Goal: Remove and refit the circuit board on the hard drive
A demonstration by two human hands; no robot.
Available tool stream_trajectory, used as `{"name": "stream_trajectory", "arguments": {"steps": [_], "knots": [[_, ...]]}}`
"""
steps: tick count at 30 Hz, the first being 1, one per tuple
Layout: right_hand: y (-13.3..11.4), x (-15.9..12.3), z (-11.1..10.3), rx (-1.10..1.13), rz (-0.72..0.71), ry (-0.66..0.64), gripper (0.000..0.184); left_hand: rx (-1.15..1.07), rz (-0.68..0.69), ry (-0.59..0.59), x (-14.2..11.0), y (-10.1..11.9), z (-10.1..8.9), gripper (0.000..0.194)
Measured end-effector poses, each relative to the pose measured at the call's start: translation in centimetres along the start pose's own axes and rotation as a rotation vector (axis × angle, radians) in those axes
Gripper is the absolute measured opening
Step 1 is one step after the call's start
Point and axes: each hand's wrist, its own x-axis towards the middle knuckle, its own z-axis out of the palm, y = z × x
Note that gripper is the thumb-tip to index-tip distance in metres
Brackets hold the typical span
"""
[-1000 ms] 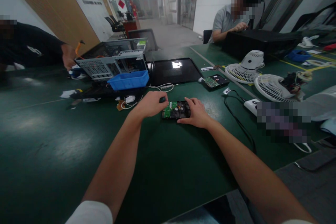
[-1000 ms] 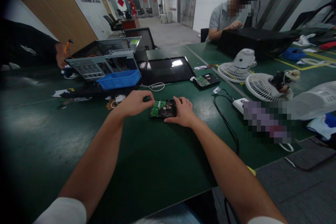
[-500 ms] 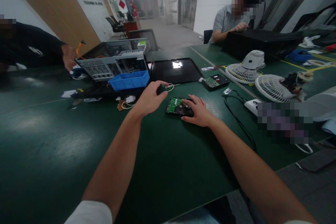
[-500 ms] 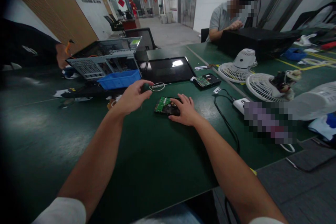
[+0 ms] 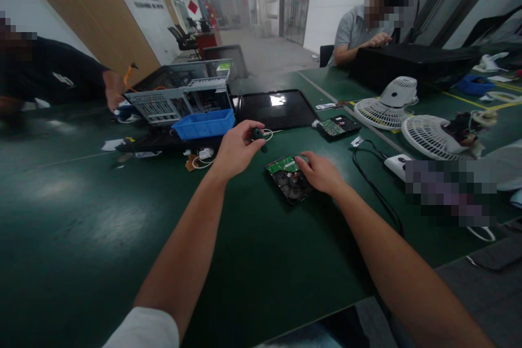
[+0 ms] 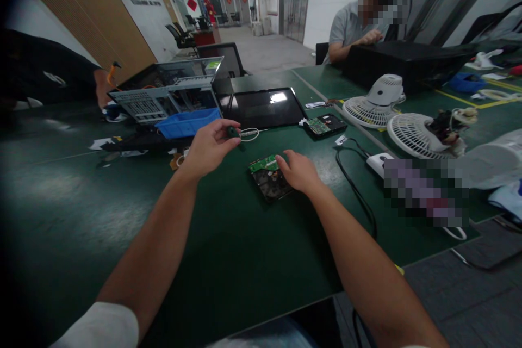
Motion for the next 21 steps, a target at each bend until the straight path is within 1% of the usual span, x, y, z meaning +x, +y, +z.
{"name": "stream_trajectory", "arguments": {"steps": [3,8,14,21], "knots": [[0.8,0.6,1.0,0.08,-0.026,0.053,0.046,-0.006,-0.006,-0.007,-0.1,0.1,0.2,0.036],[1.7,1.1,1.9,0.152,-0.058,0.087,0.038,0.023,-0.021,-0.024,-0.1,-0.2,0.4,0.034],[2.0,1.4,1.9,0.171,-0.069,0.059,0.036,0.072,-0.037,-0.037,-0.2,-0.4,0.4,0.035],[1.9,1.3,1.9,0.167,-0.062,0.063,0.034,0.088,-0.049,-0.059,-0.2,-0.1,0.2,0.037]]}}
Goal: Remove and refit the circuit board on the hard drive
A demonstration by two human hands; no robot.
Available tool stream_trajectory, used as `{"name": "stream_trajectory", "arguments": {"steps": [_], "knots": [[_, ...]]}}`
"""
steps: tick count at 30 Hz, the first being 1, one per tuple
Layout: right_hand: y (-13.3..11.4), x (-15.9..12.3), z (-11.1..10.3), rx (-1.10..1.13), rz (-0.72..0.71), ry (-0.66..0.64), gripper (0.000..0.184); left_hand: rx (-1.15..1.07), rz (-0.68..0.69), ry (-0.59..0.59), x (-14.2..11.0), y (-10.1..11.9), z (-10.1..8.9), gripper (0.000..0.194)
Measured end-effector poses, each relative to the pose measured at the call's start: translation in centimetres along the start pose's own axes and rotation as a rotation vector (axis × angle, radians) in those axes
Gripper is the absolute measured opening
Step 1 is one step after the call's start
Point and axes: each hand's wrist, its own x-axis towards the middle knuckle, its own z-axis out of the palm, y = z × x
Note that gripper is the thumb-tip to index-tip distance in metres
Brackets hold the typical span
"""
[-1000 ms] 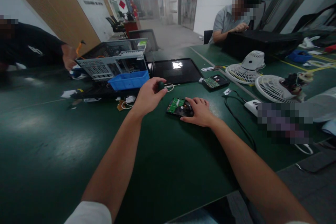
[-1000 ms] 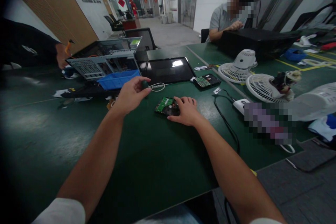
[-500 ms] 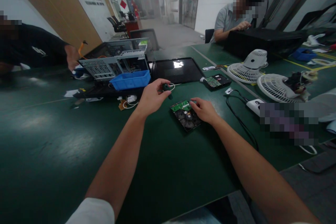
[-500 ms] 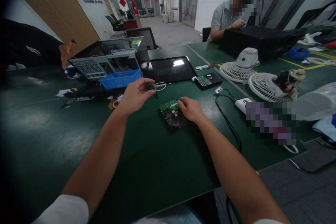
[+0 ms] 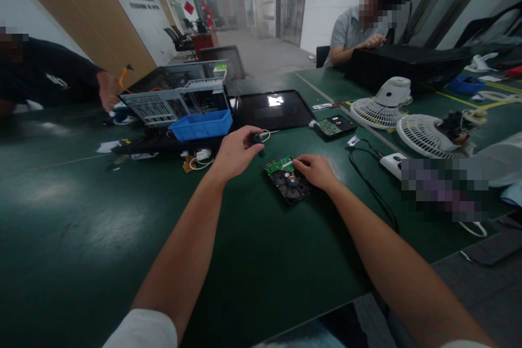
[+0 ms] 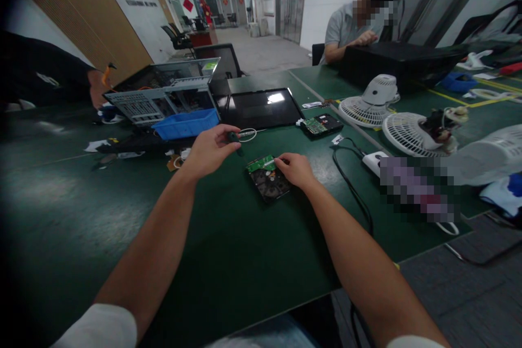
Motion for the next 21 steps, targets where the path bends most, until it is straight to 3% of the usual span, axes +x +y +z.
{"name": "stream_trajectory", "arguments": {"steps": [15,21], "knots": [[0.1,0.0,0.0,-0.051,0.002,-0.017,0.035,0.122,0.045,-0.038,-0.2,0.7,-0.3,0.04],[0.0,0.0,0.0,-0.038,-0.001,-0.013,0.037,0.133,0.047,0.024,-0.1,0.9,0.3,0.038]]}}
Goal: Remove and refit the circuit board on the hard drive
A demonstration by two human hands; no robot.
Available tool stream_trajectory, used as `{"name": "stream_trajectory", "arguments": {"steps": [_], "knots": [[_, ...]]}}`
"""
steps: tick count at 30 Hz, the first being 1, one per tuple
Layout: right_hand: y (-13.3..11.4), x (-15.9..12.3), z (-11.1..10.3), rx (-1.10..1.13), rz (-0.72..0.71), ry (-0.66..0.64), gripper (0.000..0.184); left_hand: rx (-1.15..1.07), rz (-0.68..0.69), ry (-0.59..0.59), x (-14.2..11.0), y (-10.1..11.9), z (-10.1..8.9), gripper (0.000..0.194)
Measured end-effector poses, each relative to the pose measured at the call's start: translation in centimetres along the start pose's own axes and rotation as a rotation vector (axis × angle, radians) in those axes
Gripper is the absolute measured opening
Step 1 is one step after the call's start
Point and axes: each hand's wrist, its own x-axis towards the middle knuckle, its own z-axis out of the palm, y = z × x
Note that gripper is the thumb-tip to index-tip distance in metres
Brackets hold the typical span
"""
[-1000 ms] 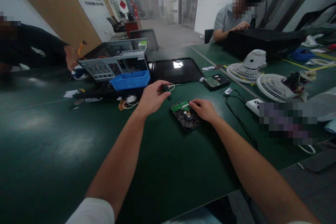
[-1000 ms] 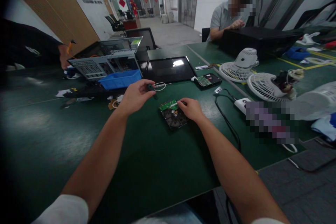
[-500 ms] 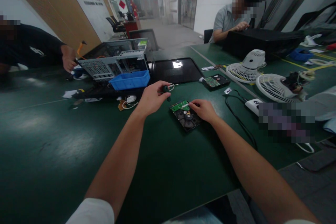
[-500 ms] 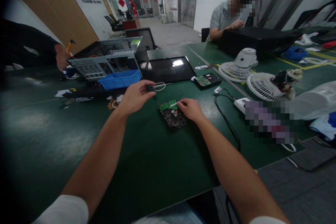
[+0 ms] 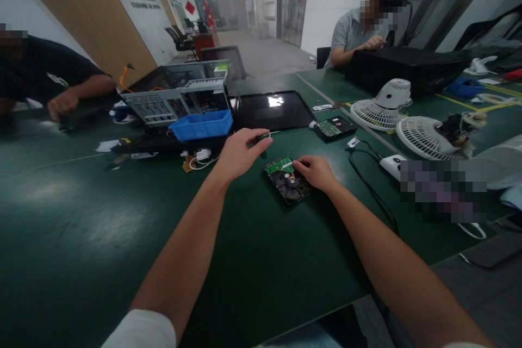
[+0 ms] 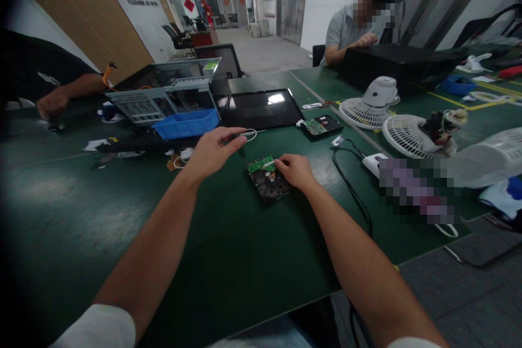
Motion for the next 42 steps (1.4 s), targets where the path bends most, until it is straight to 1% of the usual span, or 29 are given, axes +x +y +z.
{"name": "stream_trajectory", "arguments": {"steps": [3,8,13,17,21,26,30,36,42], "knots": [[-0.2,-0.1,-0.1,0.0,0.019,0.011,0.036,-0.038,-0.011,0.036,0.1,-0.2,0.3,0.036],[-0.8,-0.4,-0.3,-0.034,0.081,0.011,0.034,-0.105,-0.04,0.048,0.2,-0.6,0.6,0.033],[-0.7,-0.4,-0.1,-0.065,0.08,0.028,0.041,-0.166,-0.041,0.054,0.1,-0.5,0.7,0.027],[-0.6,-0.3,0.1,-0.061,0.075,0.037,0.046,-0.212,-0.066,0.032,0.1,-0.1,0.8,0.027],[-0.6,-0.3,0.0,-0.051,0.072,0.039,0.049,-0.32,-0.101,0.005,0.1,0.1,0.9,0.028],[-0.5,-0.2,0.0,-0.04,0.05,0.03,0.049,-0.504,-0.162,-0.035,0.1,0.4,1.2,0.03],[-0.3,-0.2,0.1,-0.011,0.044,0.02,0.047,-0.59,-0.227,-0.056,0.0,1.0,1.5,0.028],[0.0,-0.2,0.0,0.037,0.033,-0.004,0.04,-0.653,-0.256,-0.056,0.0,1.3,1.5,0.017],[0.1,-0.2,0.0,0.045,0.03,-0.008,0.039,-0.579,-0.285,-0.044,0.1,1.0,1.3,0.013]]}}
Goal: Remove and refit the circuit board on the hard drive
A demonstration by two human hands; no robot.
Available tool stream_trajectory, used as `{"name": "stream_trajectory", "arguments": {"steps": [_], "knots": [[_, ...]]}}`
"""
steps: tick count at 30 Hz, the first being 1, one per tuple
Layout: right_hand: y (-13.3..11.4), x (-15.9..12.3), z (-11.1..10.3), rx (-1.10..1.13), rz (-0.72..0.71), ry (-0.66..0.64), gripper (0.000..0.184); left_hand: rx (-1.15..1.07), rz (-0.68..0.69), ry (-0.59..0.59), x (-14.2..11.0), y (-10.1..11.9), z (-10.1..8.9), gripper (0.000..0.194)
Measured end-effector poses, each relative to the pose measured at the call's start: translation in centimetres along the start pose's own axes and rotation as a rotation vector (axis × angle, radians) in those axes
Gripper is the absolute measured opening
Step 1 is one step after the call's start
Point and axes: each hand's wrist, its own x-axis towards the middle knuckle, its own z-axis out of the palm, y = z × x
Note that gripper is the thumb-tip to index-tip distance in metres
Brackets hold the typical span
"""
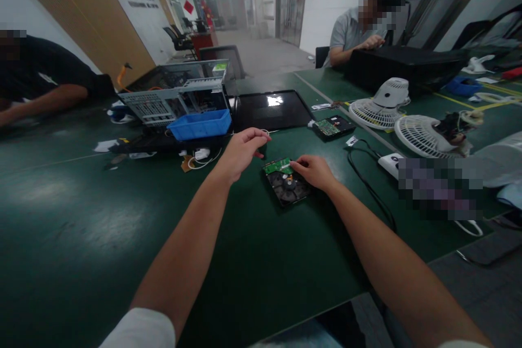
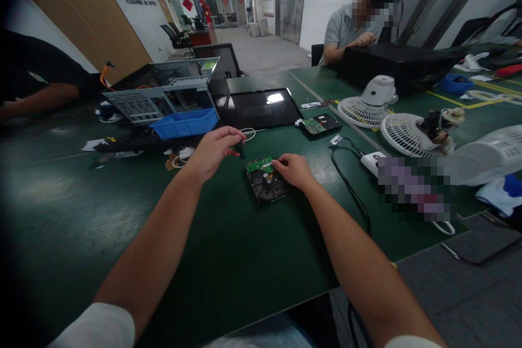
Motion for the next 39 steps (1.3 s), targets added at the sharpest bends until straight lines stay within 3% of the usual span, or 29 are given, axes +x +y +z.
{"name": "stream_trajectory", "arguments": {"steps": [5,15,23,39], "knots": [[0.03,0.02,0.01,-0.013,-0.013,0.001,0.039,0.008,-0.015,-0.031,-0.08,0.3,-0.15,0.017],[0.15,0.08,0.24,0.008,0.0,0.012,0.037,-0.2,-0.103,-0.087,-0.29,0.32,0.36,0.016],[0.43,0.15,0.47,0.025,-0.011,0.033,0.035,-0.201,-0.1,-0.148,-0.54,0.88,0.06,0.017],[0.08,0.03,0.39,0.013,0.005,0.029,0.033,-0.251,-0.149,-0.16,-0.69,0.49,0.35,0.025]]}}
